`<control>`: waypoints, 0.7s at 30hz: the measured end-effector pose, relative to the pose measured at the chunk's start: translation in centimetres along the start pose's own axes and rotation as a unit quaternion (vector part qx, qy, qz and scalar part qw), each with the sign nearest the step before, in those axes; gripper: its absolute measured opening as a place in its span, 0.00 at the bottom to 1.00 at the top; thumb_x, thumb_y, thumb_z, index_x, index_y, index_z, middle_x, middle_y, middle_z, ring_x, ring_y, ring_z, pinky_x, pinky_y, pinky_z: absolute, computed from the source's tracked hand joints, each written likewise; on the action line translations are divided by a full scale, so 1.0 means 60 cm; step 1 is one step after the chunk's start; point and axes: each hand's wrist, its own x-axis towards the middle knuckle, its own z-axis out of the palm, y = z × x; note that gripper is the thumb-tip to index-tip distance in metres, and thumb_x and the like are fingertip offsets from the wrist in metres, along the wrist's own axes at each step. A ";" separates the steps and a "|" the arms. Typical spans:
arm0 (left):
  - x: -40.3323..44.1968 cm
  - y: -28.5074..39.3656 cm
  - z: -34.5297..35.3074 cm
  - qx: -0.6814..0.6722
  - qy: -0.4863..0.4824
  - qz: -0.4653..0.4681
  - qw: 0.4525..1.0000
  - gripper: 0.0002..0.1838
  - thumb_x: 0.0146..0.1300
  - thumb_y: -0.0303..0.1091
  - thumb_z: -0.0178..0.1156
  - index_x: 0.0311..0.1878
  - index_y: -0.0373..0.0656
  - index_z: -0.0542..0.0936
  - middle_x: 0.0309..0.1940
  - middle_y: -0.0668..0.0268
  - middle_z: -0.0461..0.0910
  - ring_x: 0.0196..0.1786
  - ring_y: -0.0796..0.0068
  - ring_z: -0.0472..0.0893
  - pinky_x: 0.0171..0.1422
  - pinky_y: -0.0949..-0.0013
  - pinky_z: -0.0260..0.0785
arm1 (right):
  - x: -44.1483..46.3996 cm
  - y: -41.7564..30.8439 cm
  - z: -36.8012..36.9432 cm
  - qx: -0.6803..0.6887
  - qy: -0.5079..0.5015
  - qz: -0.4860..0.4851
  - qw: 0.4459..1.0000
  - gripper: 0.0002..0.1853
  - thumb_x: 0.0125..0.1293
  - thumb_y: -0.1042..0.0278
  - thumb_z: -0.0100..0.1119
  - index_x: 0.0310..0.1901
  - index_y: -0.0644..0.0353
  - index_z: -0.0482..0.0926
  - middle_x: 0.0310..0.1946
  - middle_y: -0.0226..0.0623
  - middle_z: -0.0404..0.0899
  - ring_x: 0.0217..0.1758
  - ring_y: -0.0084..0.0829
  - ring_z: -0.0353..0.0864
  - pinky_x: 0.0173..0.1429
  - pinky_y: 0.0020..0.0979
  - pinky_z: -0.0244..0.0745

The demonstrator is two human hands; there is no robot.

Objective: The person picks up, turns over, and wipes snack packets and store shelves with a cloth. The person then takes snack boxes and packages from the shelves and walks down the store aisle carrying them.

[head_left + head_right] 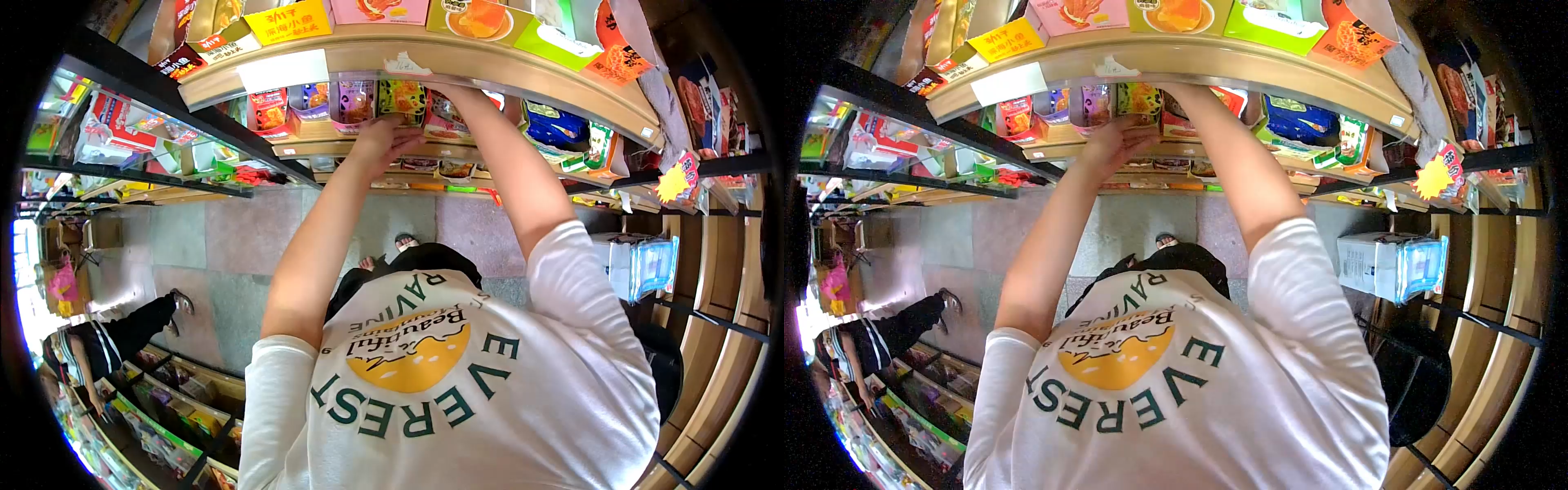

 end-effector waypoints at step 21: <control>-0.002 -0.036 0.027 0.813 0.134 0.296 0.483 0.23 0.49 0.44 0.57 0.50 0.47 0.72 0.53 0.60 0.67 0.64 0.58 0.55 0.65 0.42 0.34 | -0.082 0.162 -0.013 -0.280 -0.071 0.087 0.953 0.30 0.51 0.73 0.50 0.60 0.55 0.58 0.61 0.40 0.55 0.65 0.41 0.51 0.65 0.38 0.51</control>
